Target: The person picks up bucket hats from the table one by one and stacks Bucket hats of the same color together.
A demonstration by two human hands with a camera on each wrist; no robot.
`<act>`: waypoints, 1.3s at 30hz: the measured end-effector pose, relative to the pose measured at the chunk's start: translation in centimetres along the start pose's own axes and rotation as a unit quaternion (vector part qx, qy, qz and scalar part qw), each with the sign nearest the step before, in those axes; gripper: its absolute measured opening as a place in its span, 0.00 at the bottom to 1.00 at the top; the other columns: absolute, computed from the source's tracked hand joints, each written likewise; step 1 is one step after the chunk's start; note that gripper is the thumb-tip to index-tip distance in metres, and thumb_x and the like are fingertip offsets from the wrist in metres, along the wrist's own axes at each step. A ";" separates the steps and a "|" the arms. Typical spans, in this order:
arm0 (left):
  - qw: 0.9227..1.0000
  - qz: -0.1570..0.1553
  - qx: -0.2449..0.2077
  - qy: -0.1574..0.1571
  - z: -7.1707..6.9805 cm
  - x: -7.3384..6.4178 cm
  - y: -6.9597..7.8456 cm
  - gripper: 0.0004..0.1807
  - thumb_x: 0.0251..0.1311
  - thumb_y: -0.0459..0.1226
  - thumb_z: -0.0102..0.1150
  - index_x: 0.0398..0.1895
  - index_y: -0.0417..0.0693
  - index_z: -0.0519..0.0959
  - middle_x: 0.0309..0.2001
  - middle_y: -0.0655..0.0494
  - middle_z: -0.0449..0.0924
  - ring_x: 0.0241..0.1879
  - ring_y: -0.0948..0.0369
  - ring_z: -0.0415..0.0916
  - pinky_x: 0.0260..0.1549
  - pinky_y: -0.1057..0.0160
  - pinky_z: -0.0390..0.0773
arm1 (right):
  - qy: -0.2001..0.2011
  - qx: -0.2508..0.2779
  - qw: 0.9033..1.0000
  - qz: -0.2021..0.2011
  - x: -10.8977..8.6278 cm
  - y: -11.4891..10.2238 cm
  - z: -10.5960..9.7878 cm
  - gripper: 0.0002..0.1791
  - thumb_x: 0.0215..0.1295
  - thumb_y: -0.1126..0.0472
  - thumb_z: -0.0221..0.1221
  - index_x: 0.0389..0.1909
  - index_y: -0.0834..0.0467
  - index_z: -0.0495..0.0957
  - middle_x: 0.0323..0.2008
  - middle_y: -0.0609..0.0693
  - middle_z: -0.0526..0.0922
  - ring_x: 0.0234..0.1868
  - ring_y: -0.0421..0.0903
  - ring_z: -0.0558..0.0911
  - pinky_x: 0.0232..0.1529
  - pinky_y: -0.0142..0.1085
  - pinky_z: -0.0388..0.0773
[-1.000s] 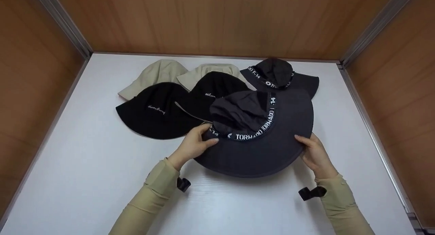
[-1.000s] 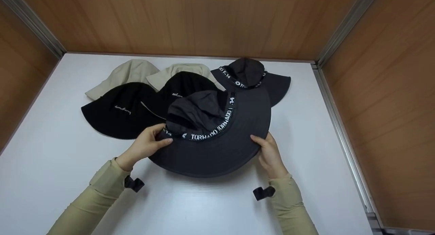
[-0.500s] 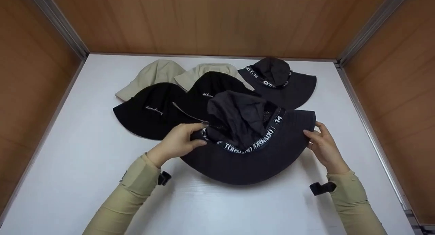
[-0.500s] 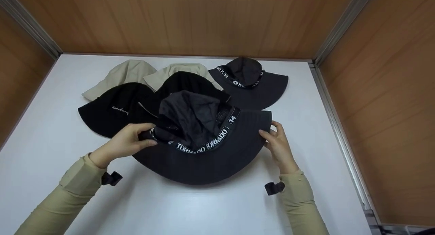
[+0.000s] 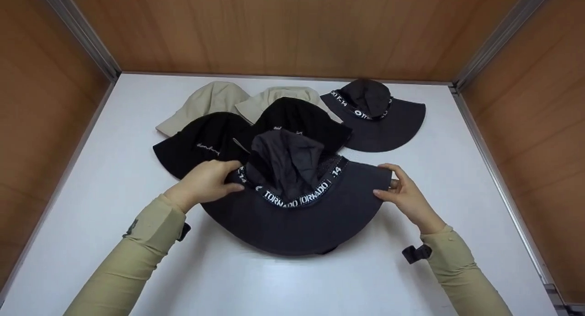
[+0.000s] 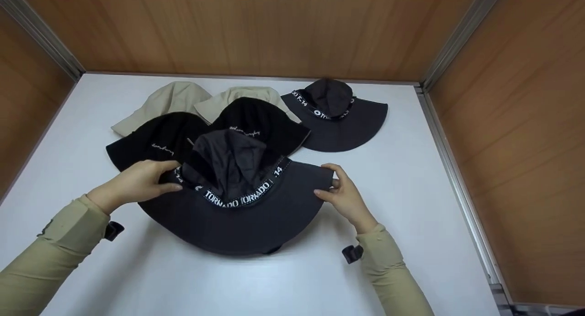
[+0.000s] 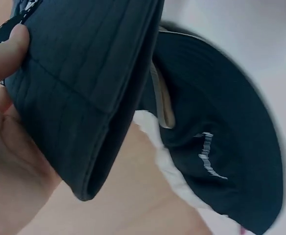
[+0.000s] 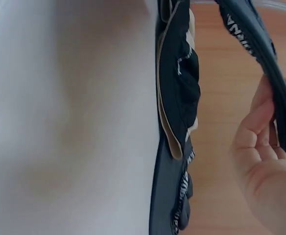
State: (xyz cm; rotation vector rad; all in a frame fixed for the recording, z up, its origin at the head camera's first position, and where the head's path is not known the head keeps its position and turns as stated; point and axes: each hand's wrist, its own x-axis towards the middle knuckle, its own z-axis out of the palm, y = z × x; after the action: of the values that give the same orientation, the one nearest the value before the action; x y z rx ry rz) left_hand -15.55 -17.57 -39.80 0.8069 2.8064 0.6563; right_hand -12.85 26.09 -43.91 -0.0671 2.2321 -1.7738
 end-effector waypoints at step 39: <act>0.988 -0.133 0.075 -0.017 7.2 -0.5 -2.9 0.17 0.54 0.38 0.66 0.42 0.35 0.76 0.39 0.36 0.79 0.41 0.41 0.78 0.40 0.41 0.76 | -0.063 -0.207 0.968 0.129 3.1 4.1 3.6 0.28 0.61 0.64 0.61 0.61 0.62 0.66 0.25 0.49 0.75 0.23 0.40 0.71 0.26 0.31 0.68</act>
State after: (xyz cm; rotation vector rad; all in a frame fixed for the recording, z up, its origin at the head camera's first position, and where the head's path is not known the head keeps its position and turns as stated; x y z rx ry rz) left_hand -14.64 -17.35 -47.47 0.4457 2.8841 0.3892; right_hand -14.36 23.01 -49.13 0.0252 2.3552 -1.1231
